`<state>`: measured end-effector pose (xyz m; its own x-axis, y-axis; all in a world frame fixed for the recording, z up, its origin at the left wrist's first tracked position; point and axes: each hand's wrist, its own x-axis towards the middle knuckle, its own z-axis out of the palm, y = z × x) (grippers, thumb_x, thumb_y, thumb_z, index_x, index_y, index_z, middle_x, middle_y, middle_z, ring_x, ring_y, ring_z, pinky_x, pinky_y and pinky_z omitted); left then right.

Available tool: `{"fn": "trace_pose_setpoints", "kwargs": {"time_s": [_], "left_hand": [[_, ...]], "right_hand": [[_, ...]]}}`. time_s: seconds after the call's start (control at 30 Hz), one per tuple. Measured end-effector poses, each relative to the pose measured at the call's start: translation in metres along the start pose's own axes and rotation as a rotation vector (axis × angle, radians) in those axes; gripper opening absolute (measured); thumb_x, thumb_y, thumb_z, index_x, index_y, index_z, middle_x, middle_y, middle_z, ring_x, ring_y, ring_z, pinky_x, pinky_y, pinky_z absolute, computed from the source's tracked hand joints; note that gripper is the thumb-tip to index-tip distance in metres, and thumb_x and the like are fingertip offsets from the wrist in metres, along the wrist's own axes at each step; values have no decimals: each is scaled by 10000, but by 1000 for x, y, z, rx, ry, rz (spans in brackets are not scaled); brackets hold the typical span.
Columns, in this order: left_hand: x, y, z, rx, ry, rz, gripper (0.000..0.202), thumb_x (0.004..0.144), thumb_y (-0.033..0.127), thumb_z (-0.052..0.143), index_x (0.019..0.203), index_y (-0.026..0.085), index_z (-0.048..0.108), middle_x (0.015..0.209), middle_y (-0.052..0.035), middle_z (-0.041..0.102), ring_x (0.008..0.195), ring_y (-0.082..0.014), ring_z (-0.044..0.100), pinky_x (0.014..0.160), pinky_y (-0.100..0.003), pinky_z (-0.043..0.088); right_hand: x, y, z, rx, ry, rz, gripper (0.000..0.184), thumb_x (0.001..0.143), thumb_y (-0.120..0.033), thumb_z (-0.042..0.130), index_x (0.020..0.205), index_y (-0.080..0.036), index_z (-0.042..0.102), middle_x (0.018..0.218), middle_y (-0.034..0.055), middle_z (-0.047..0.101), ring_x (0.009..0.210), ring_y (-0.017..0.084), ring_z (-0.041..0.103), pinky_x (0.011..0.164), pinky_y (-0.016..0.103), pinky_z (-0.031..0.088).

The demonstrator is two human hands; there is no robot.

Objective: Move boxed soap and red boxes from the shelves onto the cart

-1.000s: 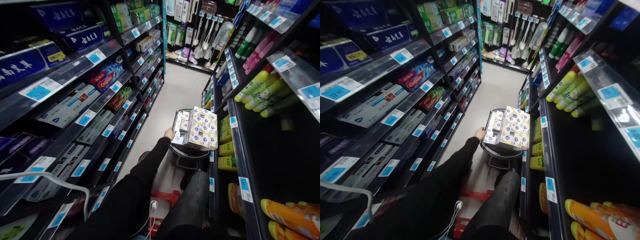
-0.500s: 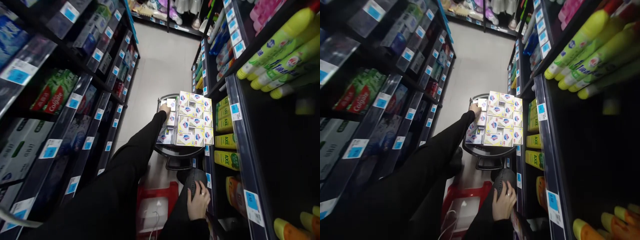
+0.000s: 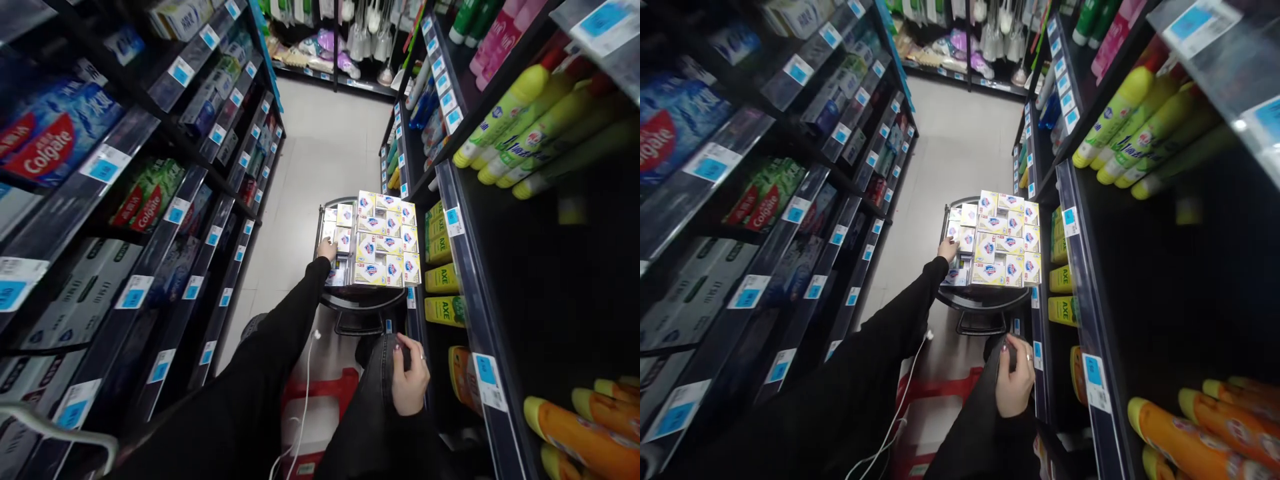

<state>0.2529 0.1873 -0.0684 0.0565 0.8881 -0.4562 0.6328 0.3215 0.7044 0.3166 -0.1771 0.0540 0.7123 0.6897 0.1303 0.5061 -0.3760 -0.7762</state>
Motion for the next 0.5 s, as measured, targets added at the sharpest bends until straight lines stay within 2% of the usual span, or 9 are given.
{"fn": "trace_pose_setpoints", "kwargs": {"time_s": [0.1, 0.17, 0.37, 0.5], "left_hand": [[-10, 2, 3, 48, -13, -36, 355, 905, 210, 636, 1239, 97, 596, 1239, -129, 632, 1219, -233, 560, 1083, -450, 409], [-10, 7, 4, 68, -10, -61, 347, 898, 220, 648, 1219, 91, 611, 1258, -140, 626, 1231, -236, 555, 1084, -443, 409], [8, 8, 4, 86, -12, -102, 313, 883, 299, 679, 1107, 81, 671, 1161, -150, 677, 1133, -240, 623, 1015, -429, 475], [17, 2, 8, 82, -4, -80, 328, 907, 308, 647, 1158, 97, 661, 1186, -136, 675, 1137, -224, 623, 1019, -416, 474]], "right_hand": [[2, -31, -16, 41, 24, -94, 262, 950, -333, 480, 1043, -174, 666, 1028, 108, 676, 976, 210, 631, 873, 351, 483], [-11, -36, -19, 32, 2, -104, 249, 948, -323, 480, 1001, -189, 683, 980, 90, 688, 935, 204, 649, 826, 330, 509], [-67, -2, -10, 13, -153, 36, 268, 942, -358, 480, 871, -233, 705, 833, 43, 697, 785, 196, 681, 702, 291, 546], [-81, 12, -9, 16, -205, 111, 299, 938, -397, 478, 847, -231, 709, 819, 44, 694, 778, 201, 686, 698, 293, 551]]}}
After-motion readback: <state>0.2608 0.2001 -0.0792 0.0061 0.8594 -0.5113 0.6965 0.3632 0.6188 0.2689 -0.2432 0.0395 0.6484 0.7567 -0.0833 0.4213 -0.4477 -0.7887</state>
